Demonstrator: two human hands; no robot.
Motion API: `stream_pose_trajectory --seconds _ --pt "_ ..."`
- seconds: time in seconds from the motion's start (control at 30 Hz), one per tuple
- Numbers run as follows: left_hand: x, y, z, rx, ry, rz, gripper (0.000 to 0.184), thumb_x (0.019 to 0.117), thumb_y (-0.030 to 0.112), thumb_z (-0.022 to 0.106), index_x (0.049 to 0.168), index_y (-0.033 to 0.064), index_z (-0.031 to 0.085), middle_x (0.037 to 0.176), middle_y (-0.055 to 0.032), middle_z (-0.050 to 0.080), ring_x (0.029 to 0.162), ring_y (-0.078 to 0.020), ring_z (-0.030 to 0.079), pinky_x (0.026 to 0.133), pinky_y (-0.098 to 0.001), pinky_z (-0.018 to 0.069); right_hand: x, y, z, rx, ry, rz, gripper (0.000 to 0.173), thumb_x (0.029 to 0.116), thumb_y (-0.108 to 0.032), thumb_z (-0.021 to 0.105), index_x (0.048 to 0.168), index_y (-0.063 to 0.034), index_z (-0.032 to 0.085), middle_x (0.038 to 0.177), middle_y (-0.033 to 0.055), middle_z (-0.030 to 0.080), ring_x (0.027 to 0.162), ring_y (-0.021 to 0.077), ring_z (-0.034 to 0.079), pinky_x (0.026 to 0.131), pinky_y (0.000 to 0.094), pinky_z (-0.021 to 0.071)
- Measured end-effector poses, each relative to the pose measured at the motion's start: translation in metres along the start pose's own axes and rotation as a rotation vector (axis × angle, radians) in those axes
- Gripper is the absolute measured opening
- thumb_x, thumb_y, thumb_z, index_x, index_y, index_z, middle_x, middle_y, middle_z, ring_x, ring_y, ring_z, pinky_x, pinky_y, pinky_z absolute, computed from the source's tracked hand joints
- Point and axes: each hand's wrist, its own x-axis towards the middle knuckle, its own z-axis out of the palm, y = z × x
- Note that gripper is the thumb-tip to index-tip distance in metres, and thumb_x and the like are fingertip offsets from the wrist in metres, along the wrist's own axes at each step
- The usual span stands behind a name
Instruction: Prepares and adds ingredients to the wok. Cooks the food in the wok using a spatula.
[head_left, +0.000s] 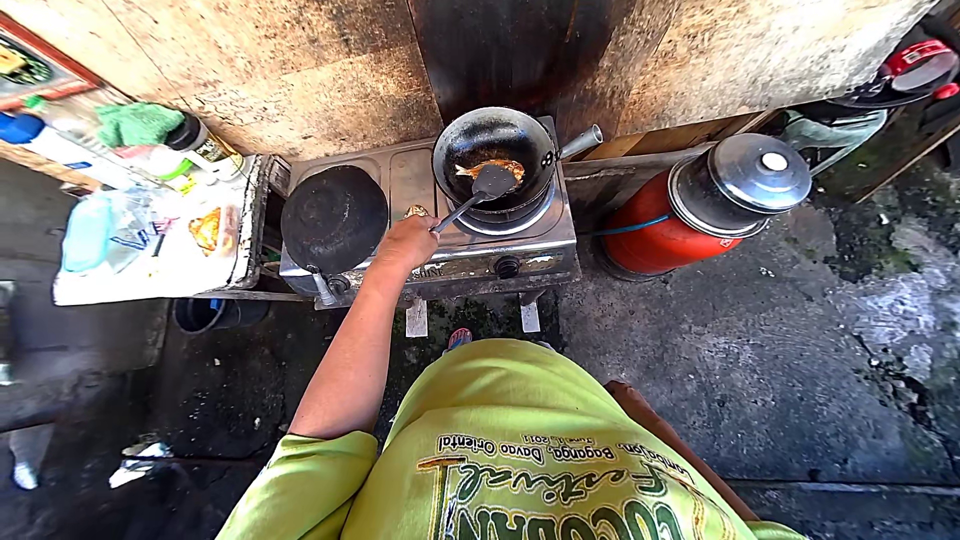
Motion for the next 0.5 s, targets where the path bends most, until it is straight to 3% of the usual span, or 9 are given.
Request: stream_pose_trajectory --seconds 0.5 --pt "0.0 0.002 0.0 0.011 -0.002 -0.01 0.039 0.109 0.022 0.049 0.147 0.0191 0.059 0.138 -0.0169 0.064 0.13 -0.0361 0.059 0.107 -0.0607 0.0441 0.011 -0.001 -0.01 -0.028 -0.001 -0.008 0.043 0.1103 -0.034 0.046 0.135 -0.0026 0.064 0.137 0.024 0.064 0.134 0.039 0.057 0.114 0.0582 0.0409"
